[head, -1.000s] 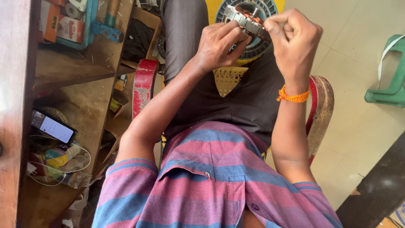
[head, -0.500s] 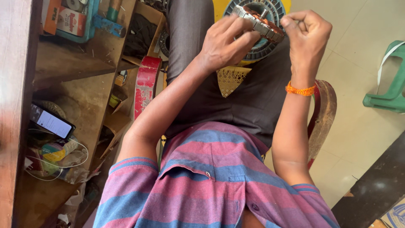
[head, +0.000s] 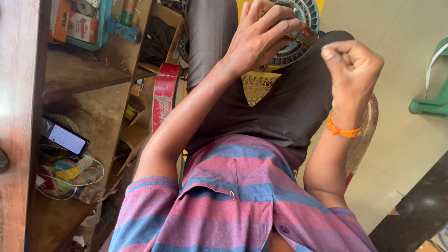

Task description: The person sits in a chair with an electric motor armature on their lap and works copper wire around it by hand, pressing and tucking the wire into place while turning the armature to reach different sides.

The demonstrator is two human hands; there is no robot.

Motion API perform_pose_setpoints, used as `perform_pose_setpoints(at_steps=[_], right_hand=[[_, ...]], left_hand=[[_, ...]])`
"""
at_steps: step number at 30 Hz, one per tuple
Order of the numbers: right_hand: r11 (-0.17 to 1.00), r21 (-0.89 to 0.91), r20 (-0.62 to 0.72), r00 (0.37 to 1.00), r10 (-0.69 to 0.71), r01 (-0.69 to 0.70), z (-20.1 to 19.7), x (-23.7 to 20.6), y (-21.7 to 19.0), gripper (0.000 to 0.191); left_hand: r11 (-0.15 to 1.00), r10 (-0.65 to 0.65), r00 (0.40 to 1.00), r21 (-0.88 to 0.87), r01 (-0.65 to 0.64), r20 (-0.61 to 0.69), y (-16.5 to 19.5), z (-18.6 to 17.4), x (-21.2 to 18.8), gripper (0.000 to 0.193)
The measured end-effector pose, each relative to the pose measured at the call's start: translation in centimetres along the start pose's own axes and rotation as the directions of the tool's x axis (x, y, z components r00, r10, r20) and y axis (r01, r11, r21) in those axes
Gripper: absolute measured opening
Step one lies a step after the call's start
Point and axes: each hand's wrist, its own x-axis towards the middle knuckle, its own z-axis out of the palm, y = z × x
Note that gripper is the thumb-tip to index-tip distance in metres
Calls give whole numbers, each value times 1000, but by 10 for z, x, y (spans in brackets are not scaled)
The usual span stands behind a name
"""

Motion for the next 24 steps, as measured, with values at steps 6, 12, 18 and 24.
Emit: perform_pose_setpoints(at_steps=[6,12,18,24], right_hand=[[977,-194,13,996,-87,87,20,-14,7,7],[979,-168,-22,992,-123,118,23,-8,20,6],[978,-170,-32,991,-130,123,0,3,22,6],[954,-253,46,987,-154,161,19,-13,17,5]], left_hand=[[999,-15,1000,41,15,14,2,2,-1,46],[998,-28,999,49,26,36,3,4,2,45],[997,-14,999,78,11,36,3,5,2,47],[997,-7,1000,72,5,28,2,7,-2,47]])
